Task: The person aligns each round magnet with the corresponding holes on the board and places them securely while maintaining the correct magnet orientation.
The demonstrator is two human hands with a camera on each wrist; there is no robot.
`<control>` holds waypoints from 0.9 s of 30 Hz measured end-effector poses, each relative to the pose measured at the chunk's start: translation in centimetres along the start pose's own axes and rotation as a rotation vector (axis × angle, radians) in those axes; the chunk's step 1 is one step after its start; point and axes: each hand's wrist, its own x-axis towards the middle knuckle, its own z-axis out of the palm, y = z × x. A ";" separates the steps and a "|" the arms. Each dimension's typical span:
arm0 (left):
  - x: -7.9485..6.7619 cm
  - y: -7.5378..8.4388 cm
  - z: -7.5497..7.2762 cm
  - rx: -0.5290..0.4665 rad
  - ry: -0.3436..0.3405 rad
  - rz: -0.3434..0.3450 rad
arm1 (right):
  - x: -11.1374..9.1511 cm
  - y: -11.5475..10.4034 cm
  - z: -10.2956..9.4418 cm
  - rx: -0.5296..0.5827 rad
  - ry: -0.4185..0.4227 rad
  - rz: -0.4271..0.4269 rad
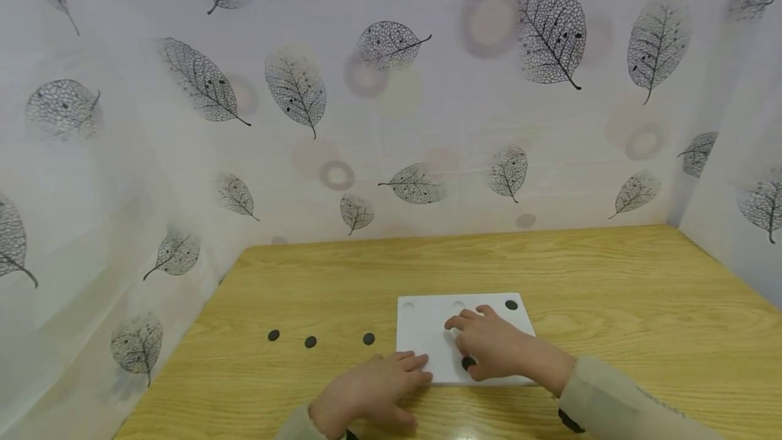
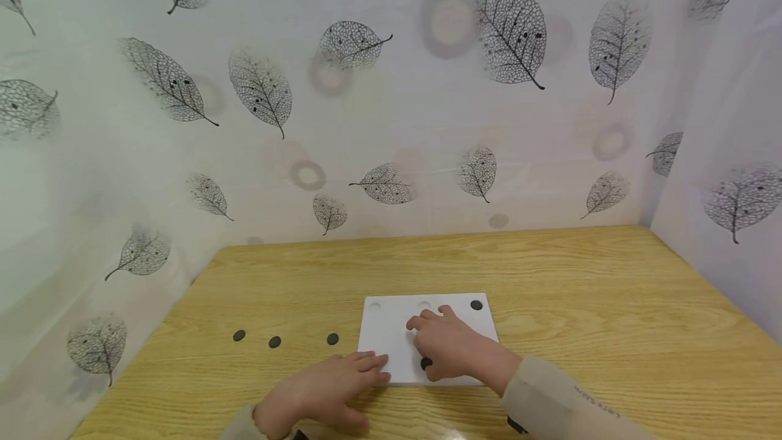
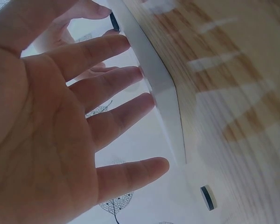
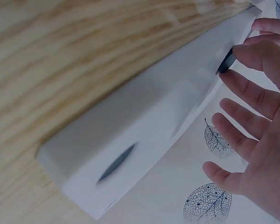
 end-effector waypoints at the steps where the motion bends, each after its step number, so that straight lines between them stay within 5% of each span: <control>1: 0.0 0.0 0.0 0.004 0.001 0.002 | 0.0 0.0 0.0 -0.001 0.000 0.000; 27: -0.1 0.1 -0.1 0.007 0.009 0.011 | 0.0 0.0 0.1 -0.016 0.008 0.001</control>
